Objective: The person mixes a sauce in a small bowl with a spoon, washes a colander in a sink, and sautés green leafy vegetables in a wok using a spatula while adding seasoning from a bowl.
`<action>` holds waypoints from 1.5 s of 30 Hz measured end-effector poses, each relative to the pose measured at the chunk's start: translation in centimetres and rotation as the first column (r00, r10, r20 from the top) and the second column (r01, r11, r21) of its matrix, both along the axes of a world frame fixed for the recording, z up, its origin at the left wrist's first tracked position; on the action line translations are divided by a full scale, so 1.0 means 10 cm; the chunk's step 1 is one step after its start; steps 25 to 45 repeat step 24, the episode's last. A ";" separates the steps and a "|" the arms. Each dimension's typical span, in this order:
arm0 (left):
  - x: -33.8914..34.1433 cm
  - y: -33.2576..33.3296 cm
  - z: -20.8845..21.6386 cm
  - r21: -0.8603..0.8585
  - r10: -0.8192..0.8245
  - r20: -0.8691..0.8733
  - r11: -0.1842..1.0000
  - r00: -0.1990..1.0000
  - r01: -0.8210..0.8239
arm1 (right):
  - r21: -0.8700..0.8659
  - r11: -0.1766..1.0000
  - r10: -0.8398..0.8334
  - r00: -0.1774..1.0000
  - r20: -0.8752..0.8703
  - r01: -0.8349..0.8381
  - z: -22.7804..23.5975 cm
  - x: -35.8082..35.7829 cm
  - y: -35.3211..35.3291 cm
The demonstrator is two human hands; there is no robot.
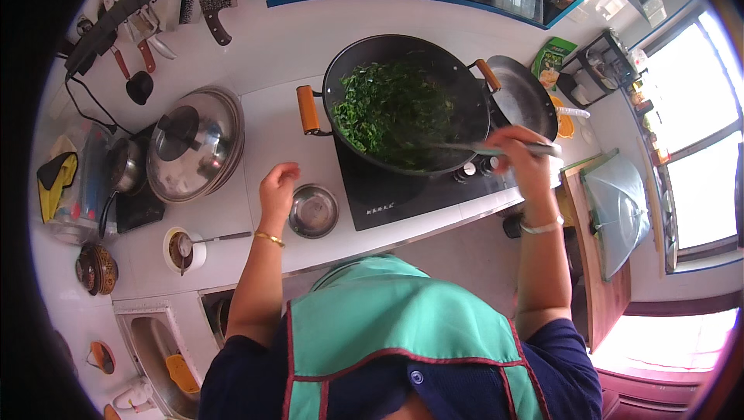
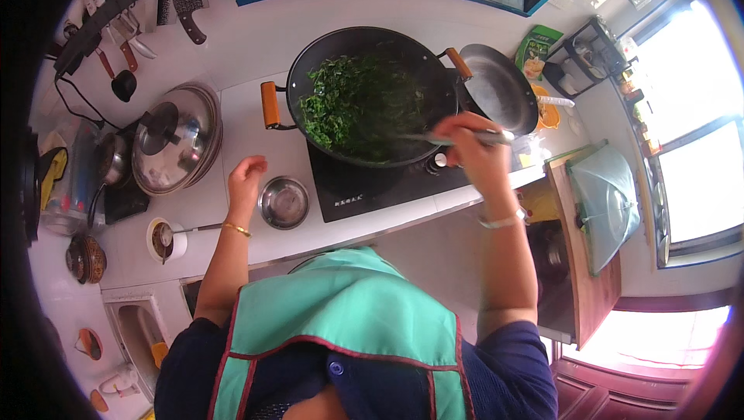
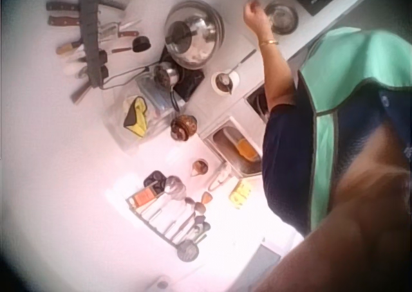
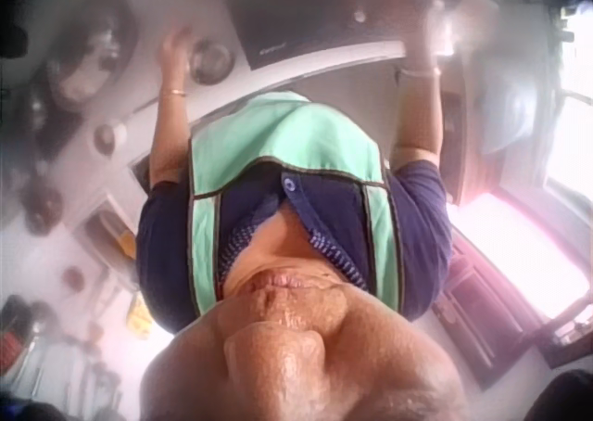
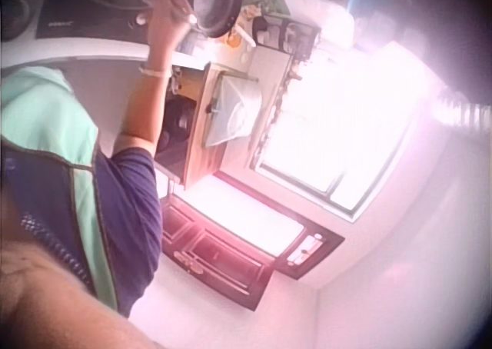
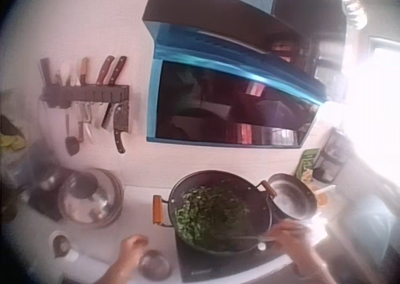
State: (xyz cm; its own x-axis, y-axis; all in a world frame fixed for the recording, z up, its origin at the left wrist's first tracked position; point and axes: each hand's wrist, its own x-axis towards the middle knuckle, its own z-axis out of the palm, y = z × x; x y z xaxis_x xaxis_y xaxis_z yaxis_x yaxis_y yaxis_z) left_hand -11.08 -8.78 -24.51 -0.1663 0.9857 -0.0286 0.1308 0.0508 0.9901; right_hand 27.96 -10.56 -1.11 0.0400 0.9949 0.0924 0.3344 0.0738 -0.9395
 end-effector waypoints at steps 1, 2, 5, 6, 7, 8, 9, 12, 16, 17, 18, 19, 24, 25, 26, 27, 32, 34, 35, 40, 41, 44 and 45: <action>-0.04 -0.02 -0.06 0.012 0.015 0.004 1.000 1.000 -0.015 | 0.030 0.999 -0.029 1.000 0.009 0.029 0.03 0.15 -0.08; -0.06 -0.02 -0.13 -0.016 0.027 0.047 1.000 0.999 -0.026 | 0.061 0.996 -0.064 0.998 0.010 0.063 -0.02 0.19 -0.06; 0.07 0.03 -0.28 0.011 -0.011 0.080 1.000 0.997 0.010 | 0.083 0.979 -0.178 0.979 -0.097 0.186 -0.36 -0.10 0.21; 0.12 0.03 -0.24 0.011 -0.020 0.081 1.000 0.996 0.020 | 0.103 0.983 -0.142 0.987 -0.081 0.150 -0.42 -0.15 0.23; 0.15 0.02 -0.14 0.005 -0.036 -0.002 0.999 0.999 0.036 | 0.102 0.983 -0.147 0.985 -0.085 0.155 -0.35 -0.13 0.20; 0.11 -0.01 -0.09 -0.008 -0.042 -0.091 0.999 0.995 0.042 | 0.078 0.989 -0.122 0.990 -0.069 0.127 -0.22 -0.13 0.14; 0.01 -0.02 -0.13 -0.013 -0.037 -0.100 0.999 0.994 0.036 | 0.053 0.994 -0.096 0.994 -0.053 0.099 -0.12 -0.10 0.09; -0.11 -0.09 -0.30 0.013 0.033 -0.059 0.999 0.998 -0.032 | 0.088 0.989 -0.113 0.993 -0.043 0.116 -0.17 -0.21 0.05; -0.09 -0.11 -0.44 -0.012 -0.019 -0.401 1.000 0.916 0.015 | 0.255 0.957 0.085 0.972 0.219 -0.141 -0.75 -0.42 0.00; -0.07 -0.12 -0.48 -0.027 -0.034 -0.535 0.999 0.844 0.023 | 0.282 0.938 0.117 0.950 0.288 -0.201 -0.79 -0.45 -0.08; -0.08 -0.16 -0.51 -0.020 -0.056 -0.611 0.998 0.790 0.055 | 0.212 0.953 0.145 0.940 0.308 -0.216 -0.80 -0.46 -0.19; -0.11 -0.19 -0.65 -0.014 -0.073 -0.610 0.997 0.789 0.081 | 0.145 0.965 0.162 0.930 0.329 -0.219 -0.79 -0.47 -0.28; 0.10 0.15 -0.78 -0.385 -0.421 -0.765 0.906 0.487 0.177 | 0.100 0.994 0.003 0.942 0.336 -0.039 -1.10 -0.32 -0.55; 0.10 0.15 -0.78 -0.385 -0.421 -0.765 0.906 0.487 0.177 | 0.100 0.994 0.003 0.942 0.336 -0.039 -1.10 -0.32 -0.55; 0.10 0.15 -0.78 -0.385 -0.421 -0.765 0.906 0.487 0.177 | 0.100 0.994 0.003 0.942 0.336 -0.039 -1.10 -0.32 -0.55; 0.10 0.15 -0.78 -0.385 -0.421 -0.765 0.906 0.487 0.177 | 0.100 0.994 0.003 0.942 0.336 -0.039 -1.10 -0.32 -0.55; 0.10 0.15 -0.78 -0.385 -0.421 -0.765 0.906 0.487 0.177 | 0.100 0.994 0.003 0.942 0.336 -0.039 -1.10 -0.32 -0.55; 0.10 0.15 -0.78 -0.385 -0.421 -0.765 0.906 0.487 0.177 | 0.100 0.994 0.003 0.942 0.336 -0.039 -1.10 -0.32 -0.55; 0.10 0.15 -0.78 -0.385 -0.421 -0.765 0.906 0.487 0.177 | 0.100 0.994 0.003 0.942 0.336 -0.039 -1.10 -0.32 -0.55; 0.10 0.15 -0.78 -0.385 -0.421 -0.765 0.906 0.487 0.177 | 0.100 0.994 0.003 0.942 0.336 -0.039 -1.10 -0.32 -0.55; 0.10 0.15 -0.78 -0.385 -0.421 -0.765 0.906 0.487 0.177 | 0.100 0.994 0.003 0.942 0.336 -0.039 -1.10 -0.32 -0.55; 0.10 0.15 -0.78 -0.385 -0.421 -0.765 0.906 0.487 0.177 | 0.100 0.994 0.003 0.942 0.336 -0.039 -1.10 -0.32 -0.55; 0.10 0.15 -0.78 -0.385 -0.421 -0.765 0.906 0.487 0.177 | 0.100 0.994 0.003 0.942 0.336 -0.039 -1.10 -0.32 -0.55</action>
